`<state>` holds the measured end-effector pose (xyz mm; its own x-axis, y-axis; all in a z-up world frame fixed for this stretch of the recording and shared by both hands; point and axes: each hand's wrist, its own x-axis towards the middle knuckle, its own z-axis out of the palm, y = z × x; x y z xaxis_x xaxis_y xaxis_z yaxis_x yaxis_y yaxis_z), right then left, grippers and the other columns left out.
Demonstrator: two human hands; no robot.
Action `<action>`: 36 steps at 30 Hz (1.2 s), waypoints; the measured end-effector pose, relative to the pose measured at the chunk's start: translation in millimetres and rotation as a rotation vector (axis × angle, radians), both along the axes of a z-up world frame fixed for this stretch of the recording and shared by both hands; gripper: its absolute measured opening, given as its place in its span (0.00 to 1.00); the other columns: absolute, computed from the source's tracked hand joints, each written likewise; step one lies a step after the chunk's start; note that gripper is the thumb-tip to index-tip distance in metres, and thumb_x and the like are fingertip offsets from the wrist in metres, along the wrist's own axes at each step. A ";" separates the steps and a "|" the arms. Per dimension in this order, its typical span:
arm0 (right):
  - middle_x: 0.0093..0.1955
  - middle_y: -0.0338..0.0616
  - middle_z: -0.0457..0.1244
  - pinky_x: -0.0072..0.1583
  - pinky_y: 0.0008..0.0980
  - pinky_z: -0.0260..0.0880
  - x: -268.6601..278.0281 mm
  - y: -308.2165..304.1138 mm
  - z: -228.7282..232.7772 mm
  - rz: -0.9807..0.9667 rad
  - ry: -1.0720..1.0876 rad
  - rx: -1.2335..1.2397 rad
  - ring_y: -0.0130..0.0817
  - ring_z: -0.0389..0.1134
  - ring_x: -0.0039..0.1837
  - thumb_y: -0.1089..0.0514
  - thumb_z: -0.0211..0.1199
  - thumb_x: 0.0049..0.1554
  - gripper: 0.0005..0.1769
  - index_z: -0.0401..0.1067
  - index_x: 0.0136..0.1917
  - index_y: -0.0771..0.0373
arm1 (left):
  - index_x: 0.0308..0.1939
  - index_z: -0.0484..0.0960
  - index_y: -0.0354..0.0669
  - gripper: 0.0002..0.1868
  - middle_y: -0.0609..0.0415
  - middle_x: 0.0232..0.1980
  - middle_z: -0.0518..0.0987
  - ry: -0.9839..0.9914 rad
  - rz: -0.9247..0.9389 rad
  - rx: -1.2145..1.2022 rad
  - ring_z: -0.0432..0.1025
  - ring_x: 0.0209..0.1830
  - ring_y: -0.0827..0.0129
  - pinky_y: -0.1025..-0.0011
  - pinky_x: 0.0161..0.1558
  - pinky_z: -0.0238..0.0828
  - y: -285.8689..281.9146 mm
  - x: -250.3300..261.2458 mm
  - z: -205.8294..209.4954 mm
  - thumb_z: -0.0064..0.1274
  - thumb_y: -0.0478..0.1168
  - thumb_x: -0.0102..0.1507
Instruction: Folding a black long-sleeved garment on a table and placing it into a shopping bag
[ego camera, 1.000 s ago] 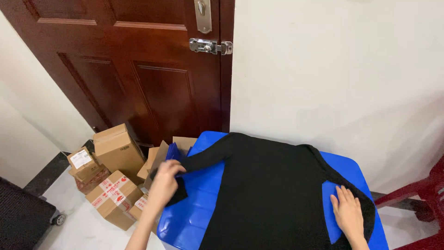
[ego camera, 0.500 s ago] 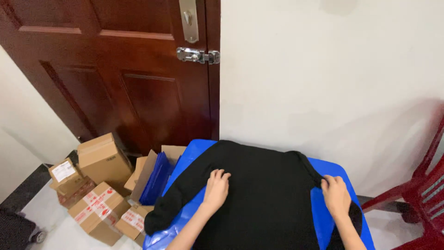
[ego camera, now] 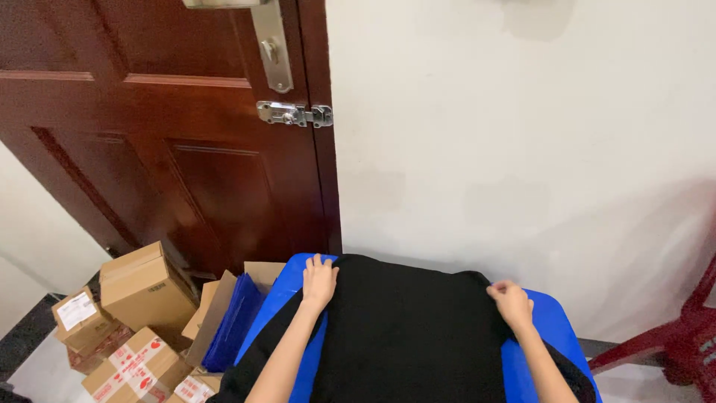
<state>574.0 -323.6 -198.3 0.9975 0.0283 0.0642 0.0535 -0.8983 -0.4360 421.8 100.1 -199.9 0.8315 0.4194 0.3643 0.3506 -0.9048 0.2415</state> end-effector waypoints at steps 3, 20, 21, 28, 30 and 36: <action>0.43 0.39 0.69 0.50 0.43 0.64 50.7 -22.2 -48.1 -0.075 0.004 0.205 0.47 0.67 0.54 0.38 0.59 0.46 0.19 0.75 0.44 0.51 | 0.38 0.75 0.44 0.10 0.50 0.45 0.67 0.021 0.015 -0.043 0.63 0.49 0.56 0.63 0.42 0.69 0.8 9.9 3.0 0.49 0.44 0.58; 0.43 0.51 0.65 0.51 0.45 0.67 23.3 -16.8 -17.1 -0.036 -0.129 0.087 0.53 0.67 0.50 0.51 0.56 0.53 0.13 0.74 0.44 0.61 | 0.40 0.67 0.46 0.05 0.53 0.34 0.75 -0.071 0.173 -0.136 0.74 0.37 0.61 0.66 0.38 0.72 1.8 12.4 11.8 0.36 0.40 0.64; 0.45 0.49 0.64 0.52 0.42 0.66 4.3 -10.5 -1.1 -0.022 -0.257 -0.014 0.50 0.66 0.52 0.53 0.55 0.54 0.10 0.72 0.45 0.59 | 0.43 0.68 0.49 0.07 0.54 0.38 0.73 -0.066 0.186 0.035 0.70 0.40 0.62 0.66 0.39 0.69 -4.0 7.6 16.6 0.39 0.40 0.62; 0.60 0.51 0.59 0.67 0.40 0.52 -125.5 57.5 28.6 0.379 -0.489 0.026 0.46 0.57 0.64 0.51 0.52 0.52 0.22 0.64 0.57 0.63 | 0.34 0.74 0.44 0.11 0.48 0.43 0.70 -0.147 -0.311 0.245 0.62 0.46 0.54 0.59 0.40 0.62 -111.5 -23.2 41.1 0.50 0.43 0.50; 0.65 0.50 0.53 0.68 0.41 0.47 -144.1 58.9 12.7 0.369 -0.375 -0.002 0.45 0.50 0.68 0.46 0.48 0.53 0.27 0.58 0.62 0.62 | 0.45 0.70 0.43 0.17 0.44 0.53 0.65 -0.072 -0.402 0.086 0.55 0.56 0.50 0.52 0.49 0.53 -142.1 -41.5 32.3 0.45 0.46 0.55; 0.72 0.54 0.44 0.69 0.43 0.42 -136.7 12.9 -22.0 0.237 -0.337 -0.201 0.45 0.42 0.74 0.38 0.41 0.54 0.37 0.49 0.68 0.64 | 0.65 0.57 0.51 0.30 0.50 0.70 0.50 0.104 -0.410 0.019 0.42 0.68 0.50 0.49 0.61 0.40 -124.0 -80.0 13.1 0.32 0.57 0.62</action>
<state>437.4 -310.7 -220.3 0.8865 0.2980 0.3539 0.3764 -0.9094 -0.1772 341.7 -23.9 -186.8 0.9608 0.0402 0.2742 -0.0179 -0.9783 0.2062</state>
